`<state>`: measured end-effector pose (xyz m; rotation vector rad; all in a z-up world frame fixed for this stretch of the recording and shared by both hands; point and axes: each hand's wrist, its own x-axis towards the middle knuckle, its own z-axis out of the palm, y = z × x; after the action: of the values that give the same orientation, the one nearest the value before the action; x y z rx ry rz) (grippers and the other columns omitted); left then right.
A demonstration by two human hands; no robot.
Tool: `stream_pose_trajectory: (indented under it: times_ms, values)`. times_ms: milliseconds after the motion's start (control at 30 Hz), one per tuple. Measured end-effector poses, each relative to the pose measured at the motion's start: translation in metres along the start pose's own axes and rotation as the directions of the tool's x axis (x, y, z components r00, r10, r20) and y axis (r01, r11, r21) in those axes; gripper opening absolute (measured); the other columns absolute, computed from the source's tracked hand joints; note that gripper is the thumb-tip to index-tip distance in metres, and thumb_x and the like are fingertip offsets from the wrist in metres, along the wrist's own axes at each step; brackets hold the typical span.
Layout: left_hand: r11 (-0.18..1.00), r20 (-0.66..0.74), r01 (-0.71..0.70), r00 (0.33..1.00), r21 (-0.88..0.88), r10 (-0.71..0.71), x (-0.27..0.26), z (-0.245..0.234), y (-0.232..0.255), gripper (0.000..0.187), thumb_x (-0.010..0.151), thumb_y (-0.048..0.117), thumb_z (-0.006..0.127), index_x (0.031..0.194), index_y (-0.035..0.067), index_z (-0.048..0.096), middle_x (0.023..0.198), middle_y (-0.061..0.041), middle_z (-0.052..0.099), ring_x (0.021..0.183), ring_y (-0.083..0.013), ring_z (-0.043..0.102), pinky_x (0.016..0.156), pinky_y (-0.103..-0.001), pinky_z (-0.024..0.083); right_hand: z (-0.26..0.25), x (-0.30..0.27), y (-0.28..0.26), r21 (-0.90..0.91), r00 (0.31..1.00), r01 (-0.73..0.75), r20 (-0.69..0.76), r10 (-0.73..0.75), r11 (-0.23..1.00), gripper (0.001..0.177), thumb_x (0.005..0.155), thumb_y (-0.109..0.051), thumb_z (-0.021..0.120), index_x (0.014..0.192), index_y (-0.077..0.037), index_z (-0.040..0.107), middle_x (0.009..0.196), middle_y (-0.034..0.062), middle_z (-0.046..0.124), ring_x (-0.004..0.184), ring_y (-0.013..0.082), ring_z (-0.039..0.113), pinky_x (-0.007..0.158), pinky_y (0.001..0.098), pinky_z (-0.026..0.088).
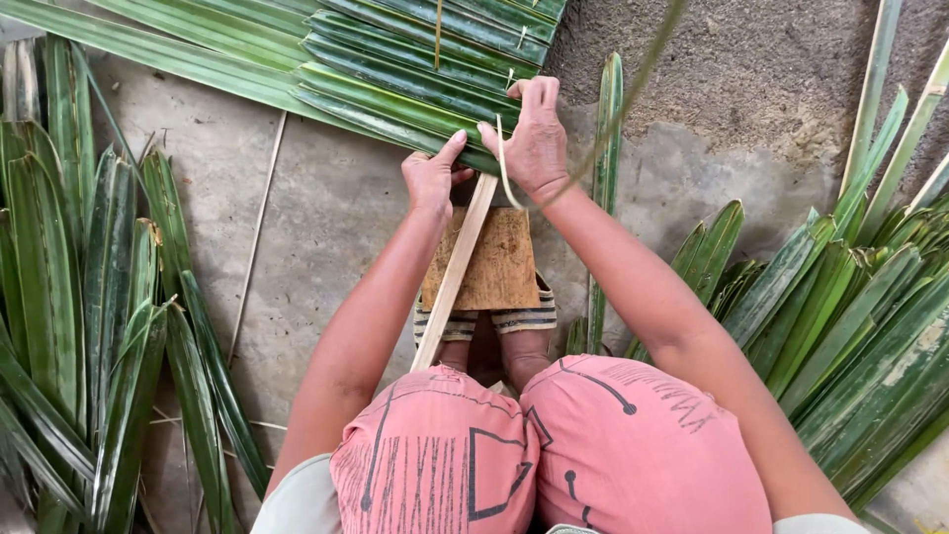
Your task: Weaving palm leaves onto a wooden frame to create a thatched panel
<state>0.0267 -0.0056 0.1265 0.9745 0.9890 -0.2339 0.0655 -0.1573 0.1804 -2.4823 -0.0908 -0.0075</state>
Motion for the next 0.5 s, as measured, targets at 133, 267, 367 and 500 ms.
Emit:
stream_pose_trajectory:
  times_ms: [133, 267, 367, 500]
  values:
    - [0.999, 0.019, -0.008, 1.0, 0.047, 0.007, -0.005, 0.001, 0.008, 0.023, 0.08, 0.012, 0.085, 0.086, -0.004, 0.069, 0.073, -0.01, 0.07, 0.057, -0.0161, 0.065, 0.049, -0.026, 0.058, -0.019, -0.012, 0.004, 0.069, 0.999, -0.036, 0.001, 0.036, 0.997, 0.062, 0.081, -0.024, 0.085, 0.123, -0.007, 0.044, 0.12, 0.0115, 0.042, 0.09, 0.0283, 0.064, 0.073, 0.0404, 0.066]
    - [0.997, -0.008, 0.039, 0.999, 0.071, -0.038, 0.005, -0.001, 0.005, 0.039, 0.073, 0.013, 0.092, 0.092, -0.008, 0.065, 0.079, -0.018, 0.067, 0.062, -0.0289, 0.07, 0.057, -0.042, 0.065, -0.066, -0.071, 0.016, 0.279, 0.989, -0.14, 0.001, 0.145, 0.95, 0.05, 0.09, -0.013, 0.08, 0.13, -0.003, 0.05, 0.125, 0.0151, 0.047, 0.091, 0.0279, 0.065, 0.084, 0.035, 0.059]
    - [0.991, -0.01, 0.061, 0.998, 0.122, -0.06, 0.004, 0.002, 0.006, 0.057, 0.069, 0.017, 0.099, 0.097, -0.011, 0.059, 0.081, -0.022, 0.063, 0.064, -0.0374, 0.071, 0.06, -0.052, 0.069, -0.109, -0.141, 0.028, 0.302, 0.962, -0.252, -0.024, 0.272, 0.919, 0.035, 0.093, -0.007, 0.075, 0.123, -0.002, 0.058, 0.114, 0.016, 0.052, 0.089, 0.0356, 0.07, 0.082, 0.0378, 0.061]
    - [0.985, -0.016, 0.063, 0.998, 0.158, -0.061, 0.025, -0.012, -0.008, 0.054, 0.068, 0.017, 0.101, 0.096, -0.012, 0.065, 0.087, -0.025, 0.063, 0.074, -0.0417, 0.071, 0.069, -0.053, 0.071, -0.143, -0.252, 0.046, 0.22, 0.908, -0.401, -0.035, 0.418, 0.889, 0.021, 0.092, -0.006, 0.073, 0.113, -0.006, 0.067, 0.097, 0.009, 0.06, 0.084, 0.0268, 0.068, 0.075, 0.0339, 0.059]
